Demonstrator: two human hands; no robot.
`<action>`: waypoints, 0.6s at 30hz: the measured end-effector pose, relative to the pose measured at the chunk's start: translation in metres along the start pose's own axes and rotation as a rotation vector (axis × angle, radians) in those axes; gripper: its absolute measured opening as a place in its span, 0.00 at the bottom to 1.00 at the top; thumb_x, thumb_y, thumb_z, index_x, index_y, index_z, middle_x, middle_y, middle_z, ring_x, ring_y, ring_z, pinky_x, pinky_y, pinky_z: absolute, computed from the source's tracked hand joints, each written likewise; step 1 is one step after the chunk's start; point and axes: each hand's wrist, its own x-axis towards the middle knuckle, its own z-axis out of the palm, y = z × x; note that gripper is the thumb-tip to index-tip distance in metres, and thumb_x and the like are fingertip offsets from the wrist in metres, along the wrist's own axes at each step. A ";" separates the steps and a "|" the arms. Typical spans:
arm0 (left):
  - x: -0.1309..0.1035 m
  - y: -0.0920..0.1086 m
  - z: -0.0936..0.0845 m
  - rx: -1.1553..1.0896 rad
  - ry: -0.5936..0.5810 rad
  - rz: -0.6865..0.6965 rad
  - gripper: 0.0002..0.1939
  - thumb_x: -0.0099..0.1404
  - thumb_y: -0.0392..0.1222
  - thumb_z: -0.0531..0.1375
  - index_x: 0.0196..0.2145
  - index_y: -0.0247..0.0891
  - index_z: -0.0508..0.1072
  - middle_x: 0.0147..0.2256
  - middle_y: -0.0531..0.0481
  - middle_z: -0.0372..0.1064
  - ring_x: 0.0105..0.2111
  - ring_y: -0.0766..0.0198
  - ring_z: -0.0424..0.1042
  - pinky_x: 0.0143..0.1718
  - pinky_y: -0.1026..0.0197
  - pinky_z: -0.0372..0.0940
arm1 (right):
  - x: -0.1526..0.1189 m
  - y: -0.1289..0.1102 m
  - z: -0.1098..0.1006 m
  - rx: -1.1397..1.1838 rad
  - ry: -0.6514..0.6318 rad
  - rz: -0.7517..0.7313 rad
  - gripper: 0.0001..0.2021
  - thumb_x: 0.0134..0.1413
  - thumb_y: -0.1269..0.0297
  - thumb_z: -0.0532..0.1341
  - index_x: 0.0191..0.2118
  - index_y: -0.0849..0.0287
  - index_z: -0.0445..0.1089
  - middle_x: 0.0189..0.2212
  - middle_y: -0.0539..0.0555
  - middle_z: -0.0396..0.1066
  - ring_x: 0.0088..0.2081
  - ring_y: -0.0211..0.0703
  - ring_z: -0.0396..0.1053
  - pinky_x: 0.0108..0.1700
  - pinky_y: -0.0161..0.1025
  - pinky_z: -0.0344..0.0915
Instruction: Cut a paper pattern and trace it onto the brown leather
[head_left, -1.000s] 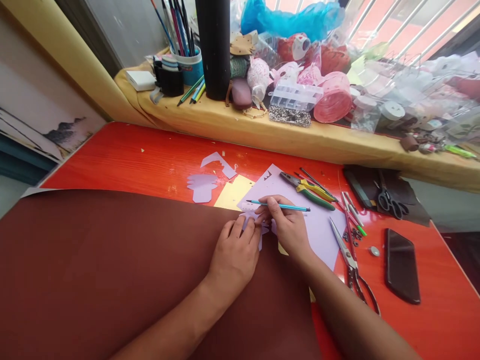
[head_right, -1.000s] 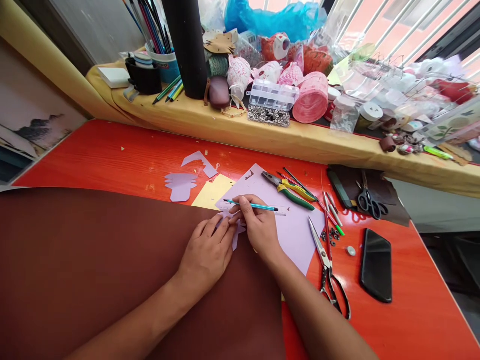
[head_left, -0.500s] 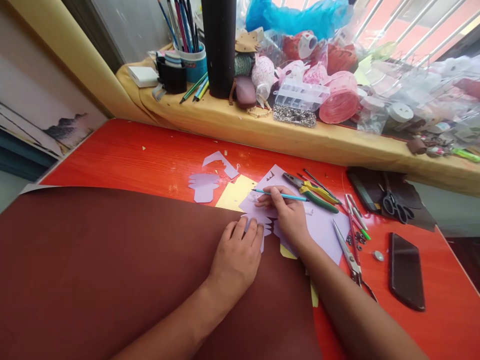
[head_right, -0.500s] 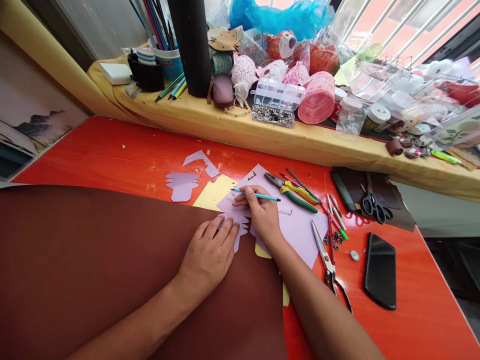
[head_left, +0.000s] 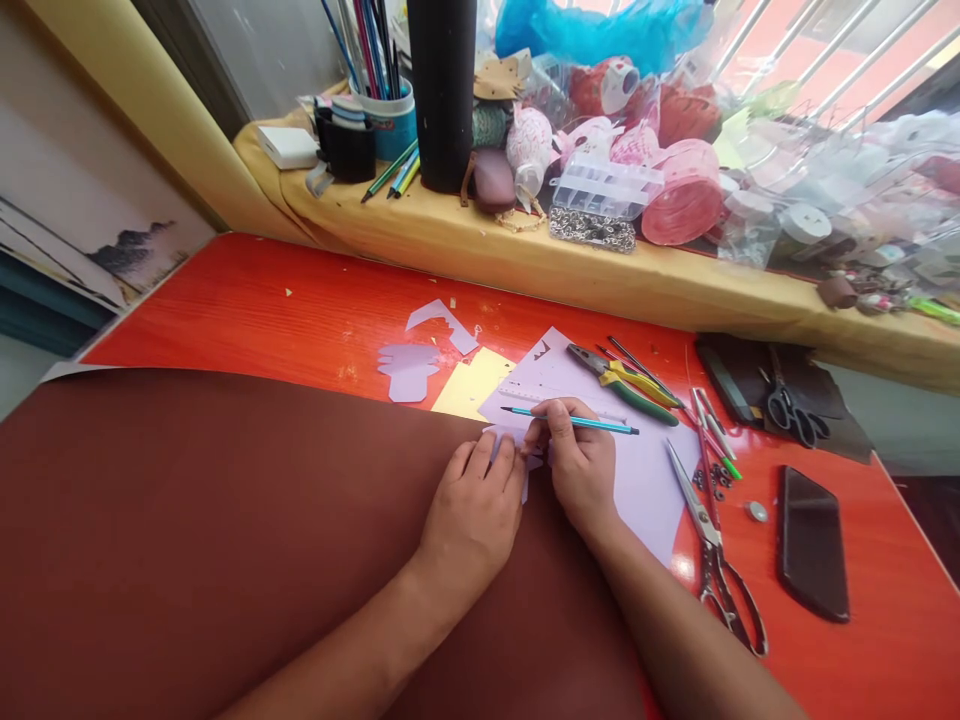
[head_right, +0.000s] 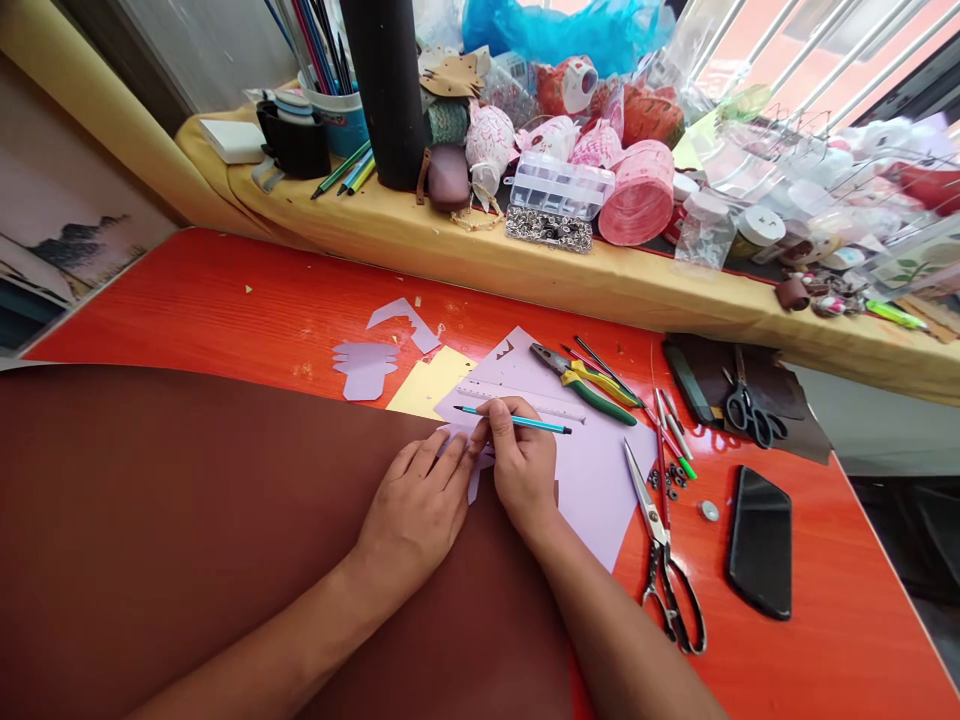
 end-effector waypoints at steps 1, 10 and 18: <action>0.000 0.000 0.001 0.004 0.009 -0.003 0.19 0.77 0.36 0.56 0.61 0.34 0.78 0.60 0.41 0.78 0.61 0.47 0.74 0.61 0.47 0.66 | 0.001 0.002 0.000 0.012 0.004 0.009 0.21 0.70 0.40 0.63 0.38 0.53 0.75 0.23 0.49 0.75 0.23 0.43 0.73 0.26 0.39 0.68; 0.002 -0.001 -0.001 0.002 0.045 0.001 0.18 0.78 0.36 0.55 0.59 0.32 0.79 0.59 0.41 0.80 0.60 0.48 0.75 0.61 0.47 0.67 | -0.001 0.006 0.000 -0.014 -0.021 0.021 0.22 0.69 0.38 0.63 0.35 0.53 0.74 0.21 0.48 0.73 0.20 0.42 0.69 0.25 0.39 0.69; 0.000 -0.002 -0.003 -0.015 0.000 -0.009 0.20 0.78 0.36 0.55 0.61 0.34 0.78 0.62 0.42 0.78 0.63 0.48 0.73 0.63 0.46 0.65 | 0.001 0.007 0.000 -0.054 -0.040 0.048 0.23 0.69 0.37 0.63 0.35 0.53 0.74 0.21 0.48 0.72 0.20 0.41 0.68 0.24 0.38 0.67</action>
